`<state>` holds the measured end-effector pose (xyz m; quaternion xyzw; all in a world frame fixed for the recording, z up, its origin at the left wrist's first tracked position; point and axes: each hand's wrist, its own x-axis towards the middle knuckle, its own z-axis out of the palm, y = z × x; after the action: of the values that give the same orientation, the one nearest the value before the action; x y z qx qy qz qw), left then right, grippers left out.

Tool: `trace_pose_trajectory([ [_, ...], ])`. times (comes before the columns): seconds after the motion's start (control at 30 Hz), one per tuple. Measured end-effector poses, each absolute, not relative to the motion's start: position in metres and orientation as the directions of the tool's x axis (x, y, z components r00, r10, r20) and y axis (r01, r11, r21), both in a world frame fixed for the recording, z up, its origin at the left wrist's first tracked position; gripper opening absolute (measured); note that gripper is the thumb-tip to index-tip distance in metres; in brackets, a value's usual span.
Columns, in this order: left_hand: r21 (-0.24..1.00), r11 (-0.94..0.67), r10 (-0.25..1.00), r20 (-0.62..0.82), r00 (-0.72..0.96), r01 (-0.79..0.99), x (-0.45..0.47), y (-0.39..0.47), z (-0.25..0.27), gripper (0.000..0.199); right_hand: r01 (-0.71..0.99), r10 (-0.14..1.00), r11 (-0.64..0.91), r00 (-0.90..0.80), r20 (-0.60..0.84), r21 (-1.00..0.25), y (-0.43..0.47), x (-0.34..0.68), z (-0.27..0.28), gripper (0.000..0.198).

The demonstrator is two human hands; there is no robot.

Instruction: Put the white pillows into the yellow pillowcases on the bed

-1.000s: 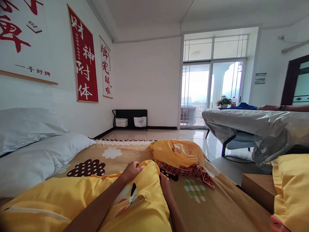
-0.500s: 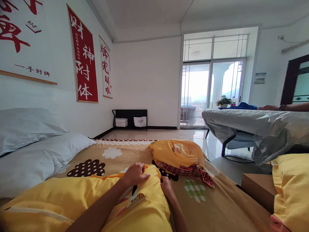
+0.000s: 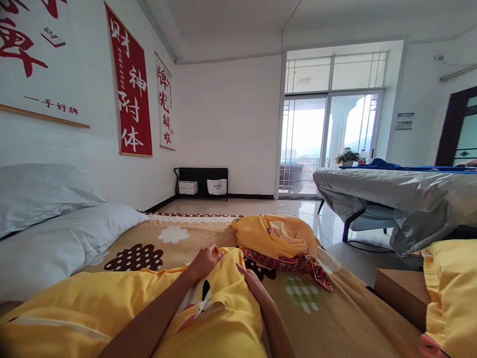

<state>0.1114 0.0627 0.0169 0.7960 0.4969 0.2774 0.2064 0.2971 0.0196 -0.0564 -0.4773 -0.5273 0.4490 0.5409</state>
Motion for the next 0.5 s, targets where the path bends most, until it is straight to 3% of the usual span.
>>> trace_pose_trajectory([
  [0.13, 0.743, -0.334, 0.916, 0.111, 0.385, 0.58, 0.099, 0.082, 0.01, 0.034, -0.074, 0.997, -0.03, -0.075, -0.025, -0.997, -0.002, 0.3, -0.048, 0.039],
  [0.23, 0.815, -0.292, 0.894, 0.046, 0.446, 0.501, 0.088, 0.091, 0.008, 0.042, -0.171, 0.986, -0.078, -0.159, -0.051, -0.982, -0.009, 0.308, -0.046, 0.042],
  [0.4, 0.892, -0.213, 0.835, -0.046, 0.548, 0.399, 0.064, 0.09, 0.011, 0.05, -0.291, 0.996, 0.011, -0.081, 0.036, -0.957, -0.005, 0.312, -0.047, 0.05],
  [0.5, 0.929, -0.202, 0.786, -0.036, 0.617, 0.311, 0.052, 0.087, 0.019, 0.053, -0.267, 0.991, 0.105, -0.052, 0.124, -0.958, -0.006, 0.31, -0.032, 0.054],
])
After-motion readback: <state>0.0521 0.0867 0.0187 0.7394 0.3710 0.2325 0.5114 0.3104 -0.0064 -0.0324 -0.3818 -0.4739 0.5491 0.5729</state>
